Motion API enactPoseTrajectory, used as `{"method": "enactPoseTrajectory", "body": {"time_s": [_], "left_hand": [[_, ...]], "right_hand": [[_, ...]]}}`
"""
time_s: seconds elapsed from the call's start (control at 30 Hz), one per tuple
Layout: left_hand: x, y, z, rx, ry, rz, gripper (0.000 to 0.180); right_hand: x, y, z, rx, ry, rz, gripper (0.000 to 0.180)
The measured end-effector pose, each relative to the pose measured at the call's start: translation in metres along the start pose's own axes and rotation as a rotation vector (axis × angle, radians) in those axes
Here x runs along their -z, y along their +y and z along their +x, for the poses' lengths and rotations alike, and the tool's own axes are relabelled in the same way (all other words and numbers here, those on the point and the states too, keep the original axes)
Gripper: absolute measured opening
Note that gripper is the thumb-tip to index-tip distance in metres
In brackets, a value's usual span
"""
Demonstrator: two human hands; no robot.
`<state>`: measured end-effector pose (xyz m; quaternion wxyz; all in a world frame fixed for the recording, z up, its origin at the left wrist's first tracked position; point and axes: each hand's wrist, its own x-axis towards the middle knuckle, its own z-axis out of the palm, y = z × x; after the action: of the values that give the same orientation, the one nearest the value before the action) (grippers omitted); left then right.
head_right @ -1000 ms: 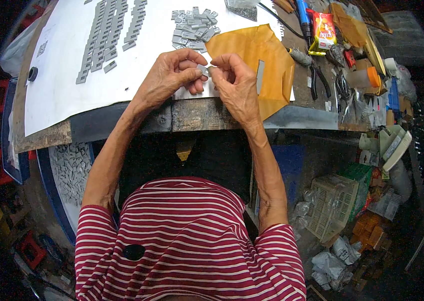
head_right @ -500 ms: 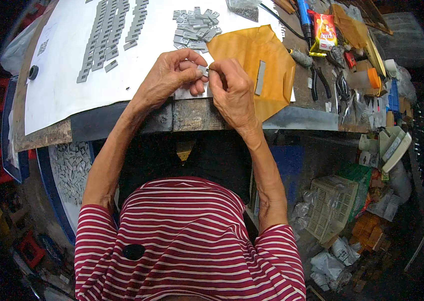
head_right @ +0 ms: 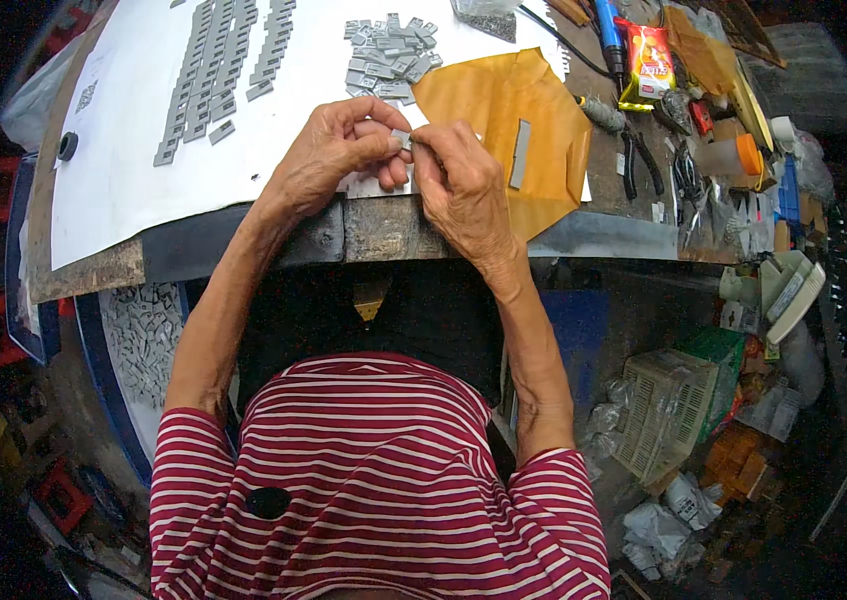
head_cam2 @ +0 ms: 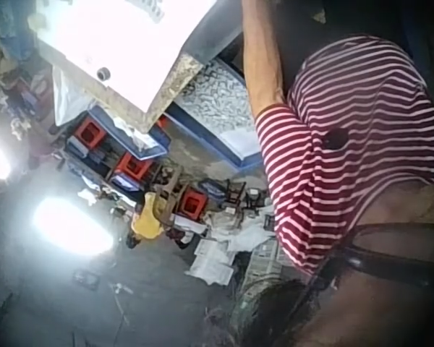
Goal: Assembling small rectangular grey hardware components onto a sheet at a manufacturing workbench.
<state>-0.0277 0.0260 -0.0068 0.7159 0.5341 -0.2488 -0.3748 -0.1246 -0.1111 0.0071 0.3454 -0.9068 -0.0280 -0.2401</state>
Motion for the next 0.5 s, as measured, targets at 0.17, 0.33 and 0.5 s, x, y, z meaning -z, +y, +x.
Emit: {"method": "enactPoseTrajectory", "body": {"time_s": [0.17,0.33,0.5], "left_hand": [[0.0019,0.0008,0.0007,0.007,0.000,-0.051,0.020],[0.0025,0.0010,0.0007,0.004,-0.014,-0.052,0.022],[0.0021,0.0013,0.0008,0.011,-0.013,-0.061,0.021]], "right_hand": [[-0.0052,-0.0025,-0.0027,0.034,0.076,0.022,0.016],[-0.0049,-0.0040,-0.0038,-0.176,0.069,0.204,0.013],[-0.0037,-0.0033,-0.0058,-0.346,0.061,0.378,0.013]]}}
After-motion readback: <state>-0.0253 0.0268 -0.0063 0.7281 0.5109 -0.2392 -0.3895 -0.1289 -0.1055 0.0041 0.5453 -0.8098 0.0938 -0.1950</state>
